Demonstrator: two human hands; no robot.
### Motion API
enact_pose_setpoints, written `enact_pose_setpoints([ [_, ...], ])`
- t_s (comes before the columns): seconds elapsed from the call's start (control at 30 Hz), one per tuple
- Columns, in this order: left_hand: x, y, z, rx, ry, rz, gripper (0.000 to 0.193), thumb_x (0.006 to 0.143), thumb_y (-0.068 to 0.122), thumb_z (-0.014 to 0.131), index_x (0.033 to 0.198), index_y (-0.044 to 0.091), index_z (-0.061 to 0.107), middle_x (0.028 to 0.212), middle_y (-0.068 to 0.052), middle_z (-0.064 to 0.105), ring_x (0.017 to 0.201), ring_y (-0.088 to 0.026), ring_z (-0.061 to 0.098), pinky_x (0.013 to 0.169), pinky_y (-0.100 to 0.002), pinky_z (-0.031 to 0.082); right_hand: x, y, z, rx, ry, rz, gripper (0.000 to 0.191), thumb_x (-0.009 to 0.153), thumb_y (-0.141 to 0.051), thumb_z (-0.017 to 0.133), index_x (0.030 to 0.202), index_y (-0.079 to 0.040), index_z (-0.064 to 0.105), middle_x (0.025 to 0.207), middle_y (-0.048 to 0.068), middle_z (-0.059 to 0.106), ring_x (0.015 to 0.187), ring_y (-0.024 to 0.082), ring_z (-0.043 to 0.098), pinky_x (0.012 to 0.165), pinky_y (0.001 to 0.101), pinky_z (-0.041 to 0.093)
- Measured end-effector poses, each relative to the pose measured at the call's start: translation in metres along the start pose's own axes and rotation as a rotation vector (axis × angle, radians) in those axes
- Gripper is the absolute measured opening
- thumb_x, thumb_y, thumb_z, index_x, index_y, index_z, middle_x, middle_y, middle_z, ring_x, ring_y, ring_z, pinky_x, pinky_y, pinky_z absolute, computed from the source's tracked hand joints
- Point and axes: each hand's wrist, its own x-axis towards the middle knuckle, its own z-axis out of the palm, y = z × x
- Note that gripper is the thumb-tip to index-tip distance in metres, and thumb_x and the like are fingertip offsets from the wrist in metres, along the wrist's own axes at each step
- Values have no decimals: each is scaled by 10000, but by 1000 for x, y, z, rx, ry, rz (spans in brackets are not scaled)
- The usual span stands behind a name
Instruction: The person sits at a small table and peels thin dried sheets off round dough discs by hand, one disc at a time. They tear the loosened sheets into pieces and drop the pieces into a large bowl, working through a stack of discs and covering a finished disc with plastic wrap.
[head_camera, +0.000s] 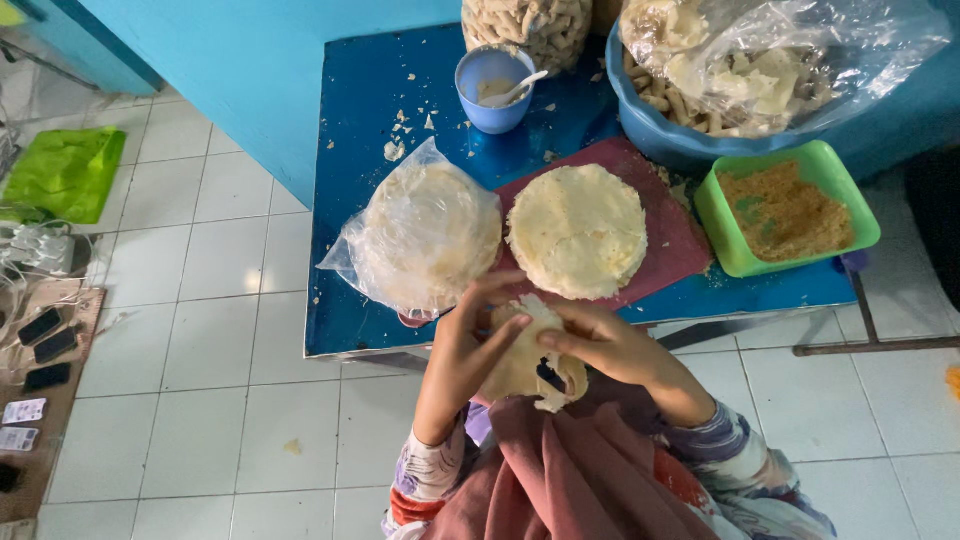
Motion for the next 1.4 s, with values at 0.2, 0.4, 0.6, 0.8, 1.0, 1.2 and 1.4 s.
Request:
enact_pose_setpoints([
  [0.2, 15, -28, -2, -566, -185, -101, 503, 1066, 347, 537, 1459, 41, 467, 1318, -76, 623, 1242, -148, 610, 1008, -271, 485, -10, 10, -13, 466, 49, -244, 411, 1023, -261, 559, 1321, 19, 521, 927, 120, 628, 733, 290, 710, 578, 447, 607],
  [0.4, 18, -50, 12, -501, -323, -191, 350, 1011, 156, 697, 1295, -11, 584, 1205, -31, 634, 1133, -110, 570, 982, -288, 463, -18, 14, -40, 605, 133, -434, 380, 1079, -211, 628, 1341, 53, 551, 1018, 138, 651, 881, 328, 711, 734, 473, 593],
  [0.6, 7, -46, 15, -509, -115, -62, 199, 1055, 132, 642, 1213, 26, 585, 1142, -14, 664, 1082, -58, 597, 951, -226, 486, -28, 16, -58, 414, 167, -495, 368, 986, -130, 692, 1263, 106, 633, 1388, 200, 643, 1325, 319, 602, 1141, 464, 443],
  [0.8, 2, -38, 14, -472, -86, -166, 242, 1036, 132, 617, 1246, 13, 643, 1034, -5, 710, 927, -57, 647, 802, -231, 537, -27, 7, -52, 524, 67, -301, 645, 917, -301, 749, 1401, 84, 568, 1267, 183, 650, 1158, 275, 655, 1016, 402, 522],
  [1.0, 4, -34, 12, -450, -78, -190, 233, 1049, 148, 613, 1227, 9, 670, 1002, -10, 716, 888, -57, 642, 767, -232, 532, -16, -6, -36, 381, 224, -227, 478, 860, -90, 770, 1274, -87, 531, 1139, 95, 693, 944, 129, 672, 613, 214, 468],
  [1.2, 8, -26, 10, -375, -29, -166, 276, 1035, 147, 620, 1277, 16, 637, 1081, -13, 708, 972, -51, 638, 837, -227, 537, -26, -22, -23, 14, 483, -336, 315, 922, 27, 717, 1205, -34, 591, 1070, 23, 682, 924, 34, 623, 745, 171, 478],
  [1.4, 12, -32, 6, -383, -37, -179, 309, 1039, 169, 561, 1318, 38, 574, 1092, 2, 694, 987, -53, 635, 849, -219, 523, -25, -26, -20, -226, 658, -396, 229, 956, -1, 733, 1164, -34, 643, 994, 14, 659, 844, 20, 561, 689, 170, 410],
])
